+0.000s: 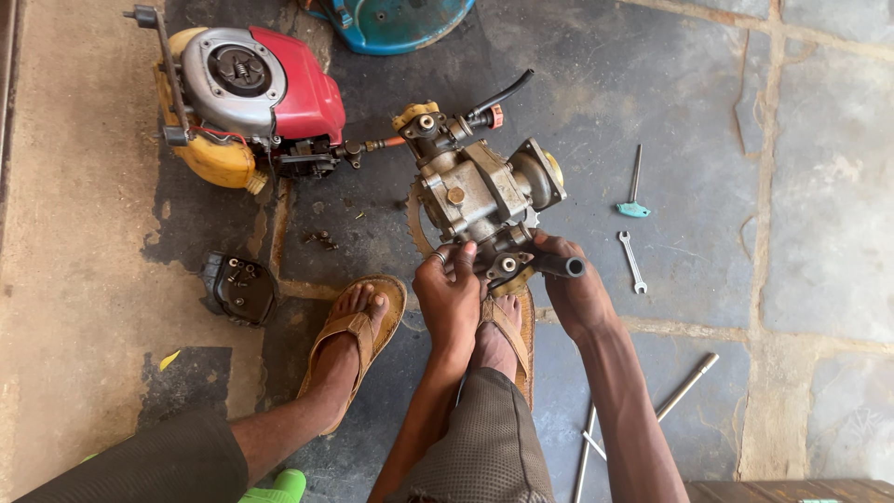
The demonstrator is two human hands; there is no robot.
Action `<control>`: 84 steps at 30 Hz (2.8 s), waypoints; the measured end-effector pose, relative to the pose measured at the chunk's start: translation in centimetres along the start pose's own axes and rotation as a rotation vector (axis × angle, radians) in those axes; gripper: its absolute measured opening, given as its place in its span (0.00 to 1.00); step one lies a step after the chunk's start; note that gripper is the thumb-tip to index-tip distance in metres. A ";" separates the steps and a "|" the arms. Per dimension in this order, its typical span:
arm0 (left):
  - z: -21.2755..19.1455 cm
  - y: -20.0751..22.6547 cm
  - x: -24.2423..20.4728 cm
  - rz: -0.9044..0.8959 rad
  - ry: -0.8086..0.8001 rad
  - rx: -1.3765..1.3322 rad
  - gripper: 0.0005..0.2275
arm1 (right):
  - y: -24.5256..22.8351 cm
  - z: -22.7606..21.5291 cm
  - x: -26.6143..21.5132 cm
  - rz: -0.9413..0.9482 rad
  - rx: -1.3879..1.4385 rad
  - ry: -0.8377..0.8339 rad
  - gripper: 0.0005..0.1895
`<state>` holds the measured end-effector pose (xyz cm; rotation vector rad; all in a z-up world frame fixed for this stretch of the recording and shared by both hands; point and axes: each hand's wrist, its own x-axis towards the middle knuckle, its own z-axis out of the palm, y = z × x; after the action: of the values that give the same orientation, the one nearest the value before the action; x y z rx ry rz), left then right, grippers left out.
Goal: The person sits on the floor and uses a T-handle wrench to tighten bolts on a small engine. They repeatedly rotate the wrench, adjust their grip, and occasionally reposition the engine to access different fasteners.
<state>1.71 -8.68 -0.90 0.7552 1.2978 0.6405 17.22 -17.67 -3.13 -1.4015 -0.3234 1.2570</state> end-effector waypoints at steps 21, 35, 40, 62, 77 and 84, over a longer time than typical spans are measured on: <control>-0.4 0.3 0.5 0.003 -0.118 -0.056 0.17 | -2.7 1.5 0.1 0.044 -0.078 -0.009 0.26; 3.3 0.9 -0.1 -0.047 0.095 -0.029 0.20 | 14.9 -5.0 -17.0 -0.046 -0.317 0.671 0.17; 4.0 -0.3 0.4 0.094 0.163 -0.033 0.20 | 20.9 -8.4 -23.8 0.033 -0.352 0.806 0.12; -3.2 -0.3 -0.7 0.002 -0.213 -0.087 0.07 | 16.5 -19.6 -19.4 -0.030 -1.039 0.943 0.16; -3.7 -0.7 -0.5 0.038 -0.366 -0.003 0.06 | 6.6 4.3 -12.4 -0.398 0.233 0.554 0.09; -4.3 -2.4 -0.8 -0.119 -0.472 -0.063 0.07 | 7.4 4.2 -10.7 -0.415 0.346 0.488 0.09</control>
<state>-2.69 -10.22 -2.71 0.7182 0.8771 0.3745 6.32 -25.96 -3.15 -1.2131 -0.0471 0.5725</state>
